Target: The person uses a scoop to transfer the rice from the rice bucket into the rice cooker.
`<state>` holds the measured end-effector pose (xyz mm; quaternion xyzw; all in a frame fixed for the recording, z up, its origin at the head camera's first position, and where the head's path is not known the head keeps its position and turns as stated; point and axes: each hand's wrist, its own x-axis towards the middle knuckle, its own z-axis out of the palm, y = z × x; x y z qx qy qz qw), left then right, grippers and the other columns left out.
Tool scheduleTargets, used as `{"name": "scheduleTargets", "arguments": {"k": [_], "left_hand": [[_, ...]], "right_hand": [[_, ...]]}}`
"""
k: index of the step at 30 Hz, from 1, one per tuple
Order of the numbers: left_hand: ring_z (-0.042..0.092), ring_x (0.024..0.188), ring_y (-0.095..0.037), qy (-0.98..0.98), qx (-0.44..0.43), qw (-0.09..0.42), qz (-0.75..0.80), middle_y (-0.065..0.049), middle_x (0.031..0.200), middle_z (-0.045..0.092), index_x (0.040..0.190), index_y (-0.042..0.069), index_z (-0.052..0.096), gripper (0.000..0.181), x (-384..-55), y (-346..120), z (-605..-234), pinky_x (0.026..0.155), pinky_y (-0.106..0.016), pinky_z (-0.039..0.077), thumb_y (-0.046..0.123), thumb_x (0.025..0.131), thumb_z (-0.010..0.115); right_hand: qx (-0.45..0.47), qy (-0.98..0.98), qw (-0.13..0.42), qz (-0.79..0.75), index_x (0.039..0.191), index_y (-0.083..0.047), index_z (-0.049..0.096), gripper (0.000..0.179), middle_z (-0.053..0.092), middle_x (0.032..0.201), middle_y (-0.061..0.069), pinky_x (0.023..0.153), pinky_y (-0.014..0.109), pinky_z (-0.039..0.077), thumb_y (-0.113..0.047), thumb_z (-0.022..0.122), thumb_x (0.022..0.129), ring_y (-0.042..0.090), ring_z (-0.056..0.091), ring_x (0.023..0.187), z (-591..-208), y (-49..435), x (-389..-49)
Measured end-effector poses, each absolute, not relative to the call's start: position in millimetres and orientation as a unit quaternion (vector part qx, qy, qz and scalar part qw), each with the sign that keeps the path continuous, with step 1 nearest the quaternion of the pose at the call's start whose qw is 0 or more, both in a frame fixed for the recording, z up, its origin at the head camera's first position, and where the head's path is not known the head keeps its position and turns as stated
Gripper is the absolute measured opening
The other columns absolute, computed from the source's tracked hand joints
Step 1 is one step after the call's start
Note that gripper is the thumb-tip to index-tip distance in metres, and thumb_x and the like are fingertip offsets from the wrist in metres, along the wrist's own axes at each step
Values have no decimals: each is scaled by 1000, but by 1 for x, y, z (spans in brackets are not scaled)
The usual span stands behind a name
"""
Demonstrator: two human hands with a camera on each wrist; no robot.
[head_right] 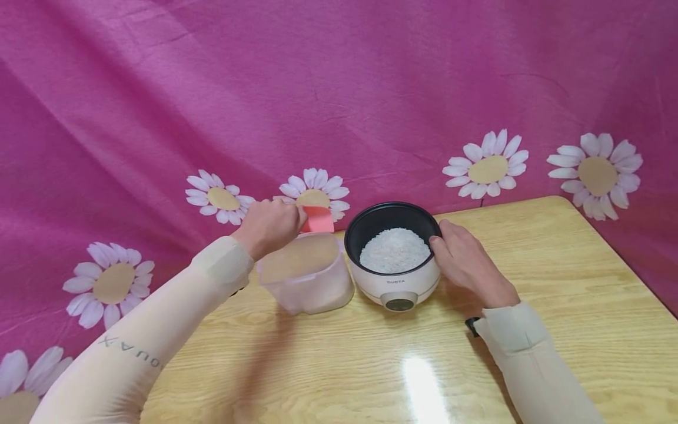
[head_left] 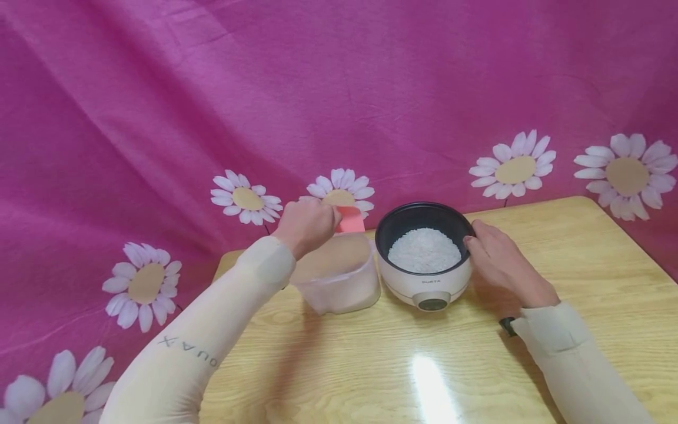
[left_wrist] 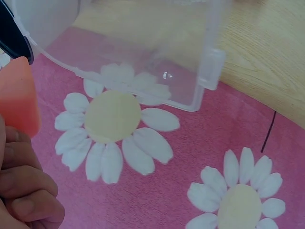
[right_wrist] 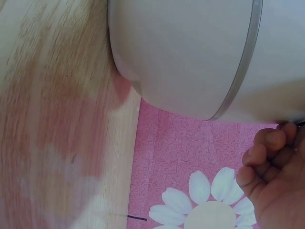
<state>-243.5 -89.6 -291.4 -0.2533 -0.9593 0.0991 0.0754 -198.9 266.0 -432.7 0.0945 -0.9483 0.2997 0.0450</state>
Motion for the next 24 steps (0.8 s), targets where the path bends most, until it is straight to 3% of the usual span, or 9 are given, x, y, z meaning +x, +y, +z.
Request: {"name": "scheduleTargets", "arguments": {"k": [15, 24], "left_hand": [[42, 50, -19, -963, -236, 56, 118, 2, 56, 36, 68, 13, 53, 32, -233, -121, -299, 44, -33, 37, 18, 100, 50], [37, 49, -15, -964, -236, 32, 116, 2, 55, 35, 69, 12, 52, 33, -227, -132, -302, 45, -28, 34, 18, 101, 52]], "right_hand": [[98, -944, 49, 312, 111, -2, 50, 32, 55, 98, 16, 83, 48, 46, -29, 32, 108, 32, 52, 94, -433, 263, -198], [88, -947, 23, 307, 122, 1, 48, 41, 56, 110, 21, 94, 58, 49, -32, 29, 108, 36, 53, 103, -432, 266, -199]]}}
